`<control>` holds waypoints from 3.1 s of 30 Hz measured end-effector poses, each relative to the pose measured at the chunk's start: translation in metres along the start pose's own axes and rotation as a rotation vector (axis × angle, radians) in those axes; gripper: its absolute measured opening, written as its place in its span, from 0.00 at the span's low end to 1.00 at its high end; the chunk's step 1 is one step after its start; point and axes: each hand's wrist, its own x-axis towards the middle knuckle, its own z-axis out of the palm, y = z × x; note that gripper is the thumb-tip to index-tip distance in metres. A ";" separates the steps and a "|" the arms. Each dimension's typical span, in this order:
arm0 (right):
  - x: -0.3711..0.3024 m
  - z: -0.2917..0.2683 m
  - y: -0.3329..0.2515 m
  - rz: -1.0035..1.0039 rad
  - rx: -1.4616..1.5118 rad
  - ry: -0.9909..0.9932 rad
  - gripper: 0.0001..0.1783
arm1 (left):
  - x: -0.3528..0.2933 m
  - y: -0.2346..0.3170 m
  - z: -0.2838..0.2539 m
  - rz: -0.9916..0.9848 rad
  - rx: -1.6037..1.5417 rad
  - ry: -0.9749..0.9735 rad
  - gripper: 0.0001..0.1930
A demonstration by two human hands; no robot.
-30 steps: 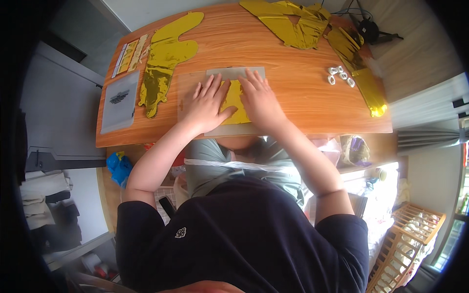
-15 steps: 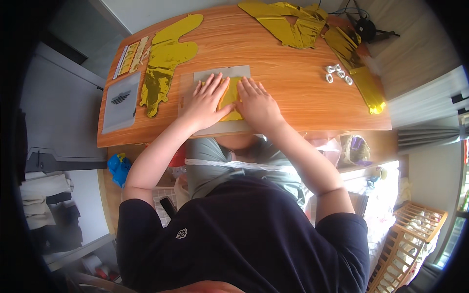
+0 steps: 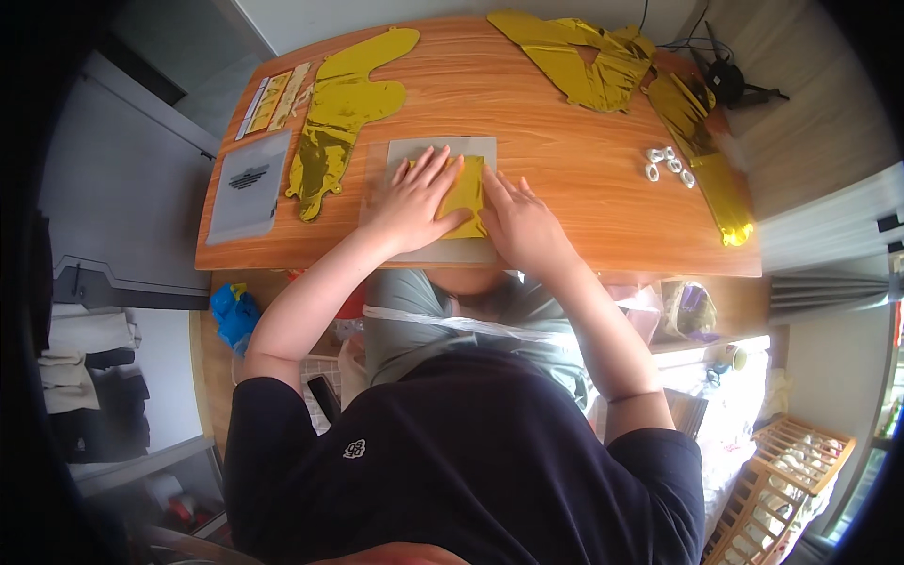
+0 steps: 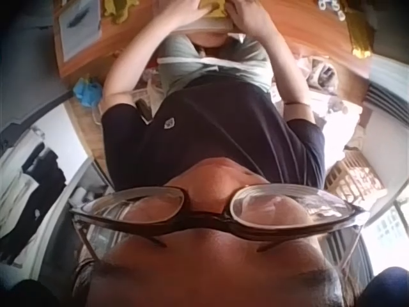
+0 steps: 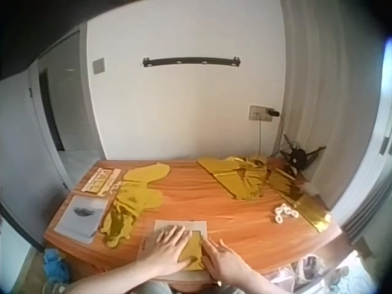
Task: Fold a gold mylar balloon and place it on a cardboard backing for packaging.
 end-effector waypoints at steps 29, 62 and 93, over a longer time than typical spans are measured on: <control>0.003 -0.010 -0.007 -0.063 -0.195 -0.129 0.42 | -0.022 -0.009 -0.015 0.065 -0.519 0.064 0.42; -0.014 -0.032 0.017 -0.177 -0.121 -0.201 0.37 | -0.161 -0.009 0.005 -0.900 -1.767 -0.067 0.11; -0.050 -0.016 -0.012 -0.248 -0.160 -0.067 0.32 | -0.147 0.031 -0.019 -0.171 -0.257 0.358 0.42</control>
